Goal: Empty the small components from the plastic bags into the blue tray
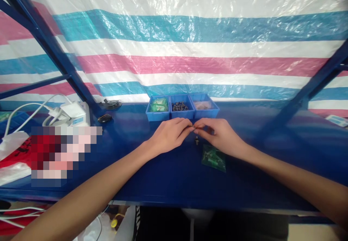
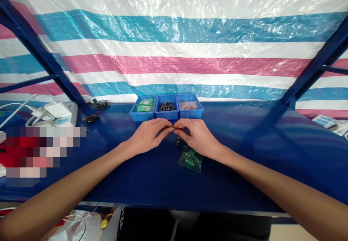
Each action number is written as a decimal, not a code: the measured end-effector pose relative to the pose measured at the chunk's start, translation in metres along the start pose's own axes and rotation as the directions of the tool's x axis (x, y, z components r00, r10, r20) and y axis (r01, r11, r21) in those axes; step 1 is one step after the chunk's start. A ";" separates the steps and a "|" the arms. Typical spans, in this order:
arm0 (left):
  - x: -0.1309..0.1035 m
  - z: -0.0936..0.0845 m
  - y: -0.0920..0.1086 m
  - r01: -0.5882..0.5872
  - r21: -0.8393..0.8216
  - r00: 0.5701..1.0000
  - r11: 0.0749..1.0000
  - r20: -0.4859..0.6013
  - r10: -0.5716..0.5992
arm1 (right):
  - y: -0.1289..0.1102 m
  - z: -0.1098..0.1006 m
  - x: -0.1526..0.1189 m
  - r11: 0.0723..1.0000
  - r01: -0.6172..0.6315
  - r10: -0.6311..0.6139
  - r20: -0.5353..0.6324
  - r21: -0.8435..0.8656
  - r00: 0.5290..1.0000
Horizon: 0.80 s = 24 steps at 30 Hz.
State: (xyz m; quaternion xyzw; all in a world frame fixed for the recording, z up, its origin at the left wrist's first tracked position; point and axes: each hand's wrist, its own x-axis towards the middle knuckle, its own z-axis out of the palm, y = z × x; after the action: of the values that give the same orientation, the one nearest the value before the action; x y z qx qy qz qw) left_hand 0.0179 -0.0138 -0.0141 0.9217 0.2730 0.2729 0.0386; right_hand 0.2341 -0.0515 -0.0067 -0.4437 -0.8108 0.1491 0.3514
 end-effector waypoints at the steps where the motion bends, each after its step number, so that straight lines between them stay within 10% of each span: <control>1: 0.000 0.000 0.000 0.005 0.001 1.000 1.000 0.005 -0.005 | 0.000 0.000 0.000 1.000 0.014 -0.014 -0.003 -0.011 1.000; 24: 0.000 0.004 -0.003 -0.006 -0.015 0.998 1.000 0.056 0.007 | -0.003 0.001 -0.003 0.980 0.159 -0.171 -0.105 -0.117 0.980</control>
State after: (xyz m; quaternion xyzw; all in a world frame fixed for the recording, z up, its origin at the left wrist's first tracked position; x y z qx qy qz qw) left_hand 0.0186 -0.0114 -0.0177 0.9296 0.2666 0.2490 0.0524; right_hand 0.2322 -0.0561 -0.0072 -0.4011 -0.8303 0.0494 0.3838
